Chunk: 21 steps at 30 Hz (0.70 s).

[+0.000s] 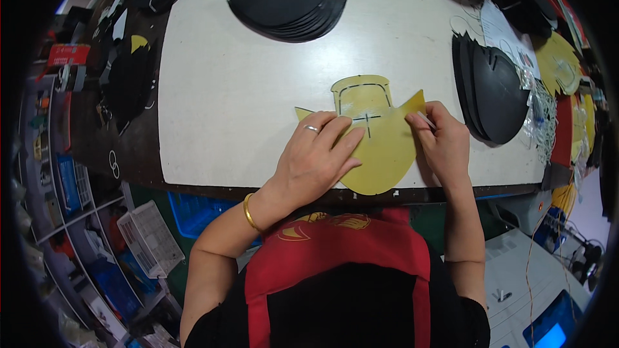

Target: Organizing and aligning pre-cut shoe components using a template.

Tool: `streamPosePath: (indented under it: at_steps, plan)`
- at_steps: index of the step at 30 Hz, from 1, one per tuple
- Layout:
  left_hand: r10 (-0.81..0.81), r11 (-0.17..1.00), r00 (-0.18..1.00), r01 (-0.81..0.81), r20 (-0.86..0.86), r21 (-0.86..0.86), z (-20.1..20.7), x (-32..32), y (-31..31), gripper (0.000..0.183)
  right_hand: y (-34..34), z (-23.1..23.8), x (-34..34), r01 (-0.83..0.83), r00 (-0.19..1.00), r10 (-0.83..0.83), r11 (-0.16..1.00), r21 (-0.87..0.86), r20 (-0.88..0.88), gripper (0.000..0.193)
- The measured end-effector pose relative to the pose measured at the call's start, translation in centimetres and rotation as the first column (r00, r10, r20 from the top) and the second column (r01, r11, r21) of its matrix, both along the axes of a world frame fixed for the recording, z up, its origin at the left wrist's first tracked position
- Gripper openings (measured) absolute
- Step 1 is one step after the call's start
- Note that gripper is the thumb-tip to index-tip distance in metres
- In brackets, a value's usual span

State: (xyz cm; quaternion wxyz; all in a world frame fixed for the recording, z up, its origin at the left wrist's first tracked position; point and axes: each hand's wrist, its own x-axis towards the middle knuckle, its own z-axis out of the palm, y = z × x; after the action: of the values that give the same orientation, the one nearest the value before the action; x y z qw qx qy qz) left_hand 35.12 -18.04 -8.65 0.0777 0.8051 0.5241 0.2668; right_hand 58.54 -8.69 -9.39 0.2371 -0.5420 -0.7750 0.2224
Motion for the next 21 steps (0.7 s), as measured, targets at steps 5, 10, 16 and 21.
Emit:
streamPosePath:
  at_steps: [5, 10, 16, 21]
  plan:
    - [0.002, 1.0, 1.0, -0.002, -0.007, 0.007, -0.8, 0.2, -0.2, 0.053, -0.2, 0.3, 0.0, -0.002, 0.997, 0.004, 0.999, -0.034, 0.071, 0.026]
    - [0.026, 1.0, 0.999, -0.026, -0.039, -0.011, -0.7, 0.3, -0.6, 0.052, 0.1, 1.6, 0.1, -0.026, 0.984, 0.028, 1.0, -0.011, 0.175, 0.026]
    - [0.042, 0.998, 0.998, -0.045, -0.053, -0.051, -0.1, 0.5, -0.6, 0.049, 2.2, 4.0, 0.3, -0.071, 0.99, 0.109, 0.931, 0.359, -0.086, 0.028]
    - [0.055, 0.998, 0.997, -0.056, -0.049, -0.039, -0.5, 0.6, -0.9, 0.046, 0.8, 3.5, -4.5, -0.355, 0.896, 0.302, 0.928, -0.117, -0.327, 0.022]
